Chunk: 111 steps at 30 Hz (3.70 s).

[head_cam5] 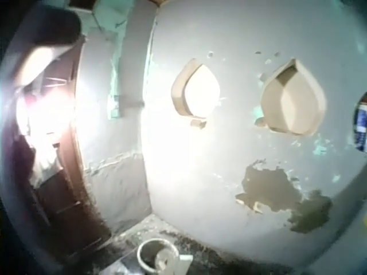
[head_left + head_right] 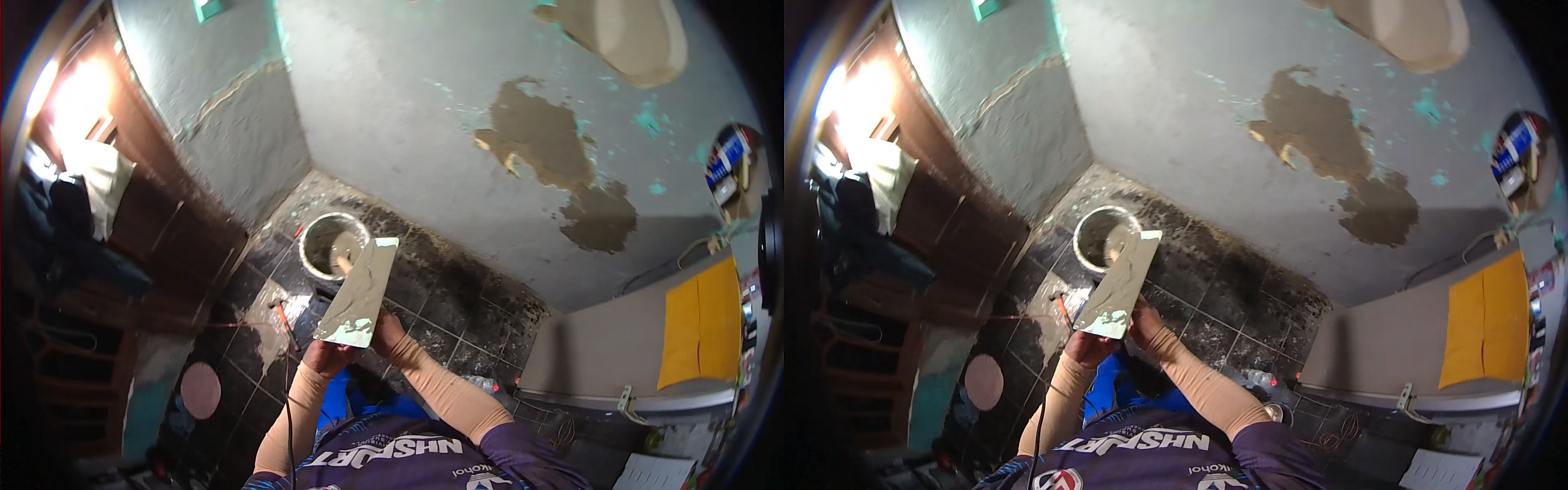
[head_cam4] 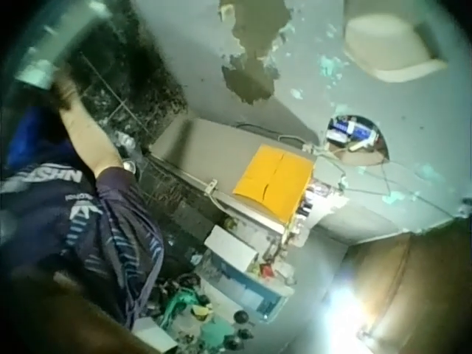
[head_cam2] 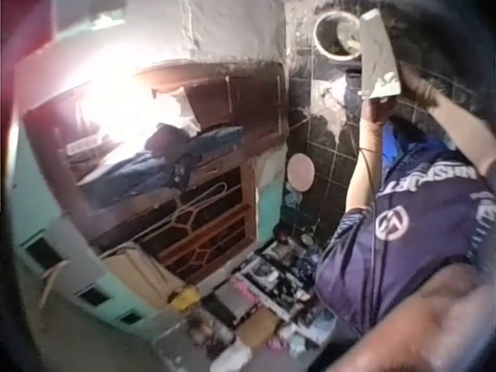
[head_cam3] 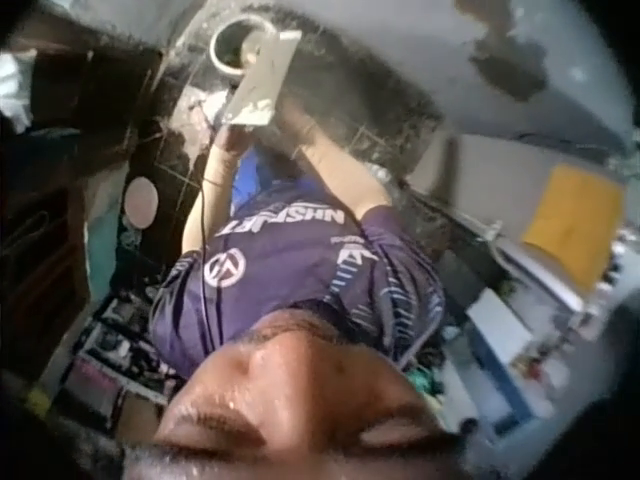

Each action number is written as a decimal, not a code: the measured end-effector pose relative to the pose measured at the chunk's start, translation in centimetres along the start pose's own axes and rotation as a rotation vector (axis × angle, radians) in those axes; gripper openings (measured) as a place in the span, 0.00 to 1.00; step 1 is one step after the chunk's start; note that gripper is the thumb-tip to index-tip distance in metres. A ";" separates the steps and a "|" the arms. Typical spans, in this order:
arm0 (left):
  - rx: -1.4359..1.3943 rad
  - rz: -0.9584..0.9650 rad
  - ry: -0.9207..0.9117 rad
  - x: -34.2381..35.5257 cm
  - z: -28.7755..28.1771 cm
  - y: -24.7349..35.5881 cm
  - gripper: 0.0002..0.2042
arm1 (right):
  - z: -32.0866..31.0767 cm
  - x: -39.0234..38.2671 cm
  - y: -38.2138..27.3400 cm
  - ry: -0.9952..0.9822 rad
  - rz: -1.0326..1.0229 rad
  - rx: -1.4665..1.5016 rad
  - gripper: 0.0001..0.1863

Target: The person is applying and smoothing plaster or cement over a damaged area of a wall using a trowel.

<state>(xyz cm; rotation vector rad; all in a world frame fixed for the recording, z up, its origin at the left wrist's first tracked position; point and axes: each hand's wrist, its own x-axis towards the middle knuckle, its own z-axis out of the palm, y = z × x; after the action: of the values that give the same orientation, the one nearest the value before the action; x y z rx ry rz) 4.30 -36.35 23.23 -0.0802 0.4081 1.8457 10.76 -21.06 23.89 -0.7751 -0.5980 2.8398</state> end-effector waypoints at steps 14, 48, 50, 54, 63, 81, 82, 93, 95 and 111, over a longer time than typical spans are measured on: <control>0.077 0.245 0.387 0.0 -7.7 20.2 0.18 | -2.1 21.7 6.1 -0.061 -0.250 -1.125 0.15; 0.204 0.100 0.592 6.6 -24.7 20.5 0.14 | -5.3 29.0 -3.3 -0.013 -0.110 -2.509 0.08; 0.251 0.100 0.645 7.0 -25.6 20.1 0.15 | -5.2 28.7 -3.5 -0.035 -0.042 -2.486 0.08; 0.229 0.094 0.613 7.0 -26.2 20.1 0.17 | -4.7 28.6 -3.4 0.043 0.086 -2.365 0.14; 0.308 0.059 0.669 7.4 -23.7 20.4 0.03 | -4.0 29.3 0.9 0.170 0.101 -2.193 0.13; 0.322 0.120 0.620 6.0 -24.2 22.9 0.10 | -3.0 26.7 5.6 0.546 -0.070 -1.748 0.12; 0.315 0.133 0.623 6.0 -23.9 23.0 0.11 | -2.5 26.8 5.9 0.609 -0.074 -1.693 0.12; 0.303 0.127 0.601 4.7 -23.4 23.8 0.08 | -1.9 25.8 2.8 0.689 -0.233 -1.913 0.11; 0.310 0.131 0.600 4.2 -23.9 24.0 0.07 | -2.3 26.9 0.4 0.619 -0.215 -2.024 0.11; 0.340 0.055 0.657 5.3 -24.2 21.8 0.12 | -4.6 33.0 0.3 0.178 -0.168 -2.308 0.09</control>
<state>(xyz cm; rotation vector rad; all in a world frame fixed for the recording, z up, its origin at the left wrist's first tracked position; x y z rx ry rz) -21.40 -44.69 4.35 -0.4503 1.1820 1.7445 -15.21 -12.11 5.05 -0.7509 -3.2662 0.5921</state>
